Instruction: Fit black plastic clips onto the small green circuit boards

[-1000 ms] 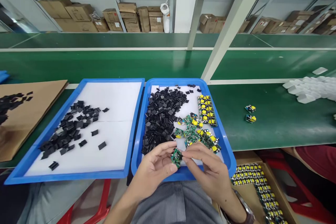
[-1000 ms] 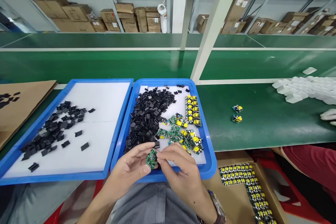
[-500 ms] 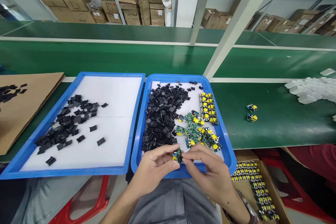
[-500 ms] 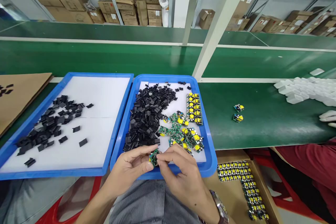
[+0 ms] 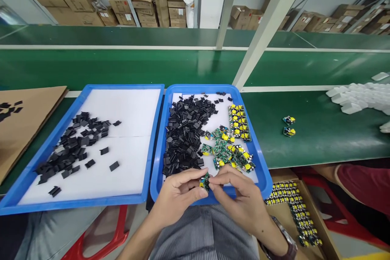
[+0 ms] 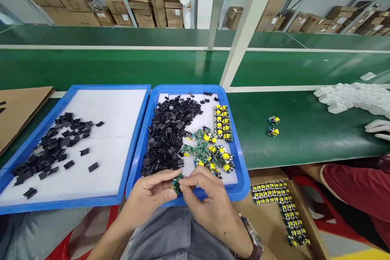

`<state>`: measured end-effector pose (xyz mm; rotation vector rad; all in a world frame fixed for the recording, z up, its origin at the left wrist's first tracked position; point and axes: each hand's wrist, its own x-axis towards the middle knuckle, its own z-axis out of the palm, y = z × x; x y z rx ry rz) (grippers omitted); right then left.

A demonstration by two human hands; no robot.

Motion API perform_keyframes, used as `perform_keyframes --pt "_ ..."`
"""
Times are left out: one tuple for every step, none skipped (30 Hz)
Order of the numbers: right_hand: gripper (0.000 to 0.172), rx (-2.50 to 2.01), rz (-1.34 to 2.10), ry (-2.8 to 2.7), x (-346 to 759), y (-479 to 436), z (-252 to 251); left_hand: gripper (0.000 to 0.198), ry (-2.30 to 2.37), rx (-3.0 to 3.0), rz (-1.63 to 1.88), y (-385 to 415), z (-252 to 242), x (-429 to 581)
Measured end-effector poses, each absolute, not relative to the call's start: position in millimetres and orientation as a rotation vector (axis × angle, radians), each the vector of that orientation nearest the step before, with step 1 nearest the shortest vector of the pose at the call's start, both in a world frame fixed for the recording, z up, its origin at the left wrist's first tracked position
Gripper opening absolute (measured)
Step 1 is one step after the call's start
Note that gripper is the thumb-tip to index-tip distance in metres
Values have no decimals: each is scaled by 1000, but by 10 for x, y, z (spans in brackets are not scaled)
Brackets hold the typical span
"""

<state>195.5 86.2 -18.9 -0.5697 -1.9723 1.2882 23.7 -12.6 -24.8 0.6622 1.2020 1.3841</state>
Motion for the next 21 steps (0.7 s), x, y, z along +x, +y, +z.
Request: perform_keyframes --pt "17 -581 1290 -1979 1958 854 -190 36 1207 693 1391 -124 -256 234" --pt "17 -585 1286 -1992 1961 847 -192 37 1215 727 1397 -122 -266 231" --pt "17 -583 1279 -2007 1961 841 -194 37 1223 760 1404 -120 -277 231" --pt "17 -576 1275 -2015 1960 839 -199 37 1228 784 1409 -120 -289 234" --pt "16 -572 1288 -2009 1957 840 -208 37 1230 796 1415 -119 -301 241" --pt "16 -579 1322 -1990 1952 846 -221 37 1235 793 1422 -119 -312 251" --pt "15 -599 1377 -1951 1946 855 -238 36 1243 781 1432 -119 -321 264" --pt "14 -628 1444 -1896 1939 868 -259 35 1256 773 1441 -120 -329 278" --pt "13 -666 1517 -1832 1932 882 -282 34 1271 776 1448 -122 -334 292" --pt "12 -703 1590 -1764 1926 897 -304 34 1290 805 1450 -126 -339 302" --pt "11 -737 1661 -1695 1922 911 -325 37 1316 867 1443 -132 -342 309" --pt "10 -764 1733 -1623 1922 923 -341 42 1355 958 1426 -141 -346 311" --pt "8 -785 1806 -1555 1924 933 -352 47 1410 1067 1406 -151 -350 311" --pt "6 -802 1876 -1498 1929 940 -358 51 1479 1179 1392 -161 -355 308" --pt "6 -813 1935 -1450 1936 943 -362 53 1549 1285 1384 -172 -362 305" --pt "6 -819 1982 -1412 1944 943 -363 53 1604 1379 1384 -180 -370 305" --pt "6 -820 2017 -1384 1952 938 -365 51 1635 1455 1397 -186 -380 309" --pt "7 -820 2039 -1363 1959 928 -369 50 1639 1519 1422 -188 -390 317" --pt "7 -821 2051 -1344 1963 913 -374 49 1624 1575 1451 -187 -399 330" --pt "7 -825 2059 -1324 1962 893 -382 48 1606 1621 1480 -183 -406 346" --pt "7 -828 2056 -1297 1957 870 -390 49 1597 1658 1517 -176 -411 364"
